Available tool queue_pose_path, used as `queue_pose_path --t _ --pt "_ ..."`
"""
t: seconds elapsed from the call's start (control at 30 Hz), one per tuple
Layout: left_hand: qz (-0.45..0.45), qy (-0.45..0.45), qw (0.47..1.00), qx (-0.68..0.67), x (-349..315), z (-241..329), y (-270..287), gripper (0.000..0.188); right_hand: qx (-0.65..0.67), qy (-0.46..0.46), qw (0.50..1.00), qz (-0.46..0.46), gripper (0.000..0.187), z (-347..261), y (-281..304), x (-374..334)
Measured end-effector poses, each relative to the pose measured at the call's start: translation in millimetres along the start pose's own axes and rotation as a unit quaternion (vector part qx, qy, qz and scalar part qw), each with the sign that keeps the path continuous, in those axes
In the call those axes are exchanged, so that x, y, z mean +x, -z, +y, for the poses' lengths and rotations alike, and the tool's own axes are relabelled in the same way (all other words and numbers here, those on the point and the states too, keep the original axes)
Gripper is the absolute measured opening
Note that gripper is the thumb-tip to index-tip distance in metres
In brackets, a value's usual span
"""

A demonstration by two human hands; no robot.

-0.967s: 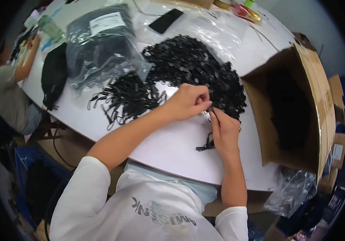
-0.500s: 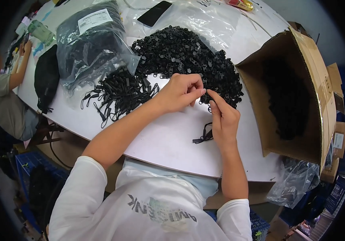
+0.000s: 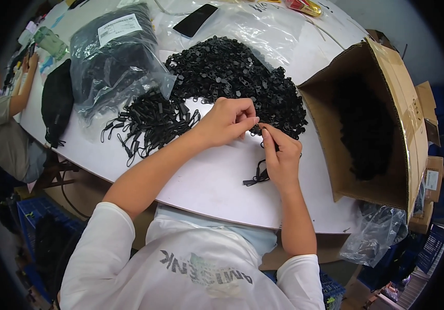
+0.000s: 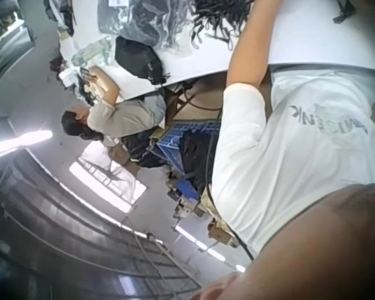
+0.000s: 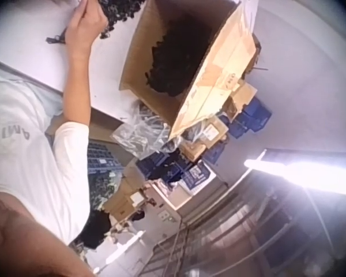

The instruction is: Assembling and sorting small black plastic garment tags at a workbench.

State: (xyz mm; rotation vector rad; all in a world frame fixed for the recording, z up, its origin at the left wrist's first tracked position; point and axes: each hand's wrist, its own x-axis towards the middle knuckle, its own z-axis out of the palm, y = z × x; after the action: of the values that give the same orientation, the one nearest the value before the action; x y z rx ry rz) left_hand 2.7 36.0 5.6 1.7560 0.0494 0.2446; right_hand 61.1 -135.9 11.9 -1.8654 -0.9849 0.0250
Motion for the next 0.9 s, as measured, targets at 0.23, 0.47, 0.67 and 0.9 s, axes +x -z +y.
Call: queue_pose_path --t 0.23,0.47,0.67,0.9 --pt "0.006 -0.005 1.0 0.029 0.6 -1.6 0.2 0.019 -0.117 0.035 0.992 -0.019 0.021 -0.7 -1.5 -1.0" --pt "0.01 0.009 0.999 0.046 -3.6 2.3 1.9 0.019 -0.09 -0.021 0.995 -0.029 0.011 -6.8 -2.4 -4.2" --pt "-0.001 -0.071 0.994 0.077 0.7 0.4 -3.7 0.018 -0.156 0.083 0.984 0.001 0.009 -6.6 2.1 -3.8" --pt "-0.008 -0.041 0.996 0.077 -3.0 0.1 -2.9 0.017 -0.19 0.071 0.979 -0.029 0.008 -10.8 -3.1 -2.8"
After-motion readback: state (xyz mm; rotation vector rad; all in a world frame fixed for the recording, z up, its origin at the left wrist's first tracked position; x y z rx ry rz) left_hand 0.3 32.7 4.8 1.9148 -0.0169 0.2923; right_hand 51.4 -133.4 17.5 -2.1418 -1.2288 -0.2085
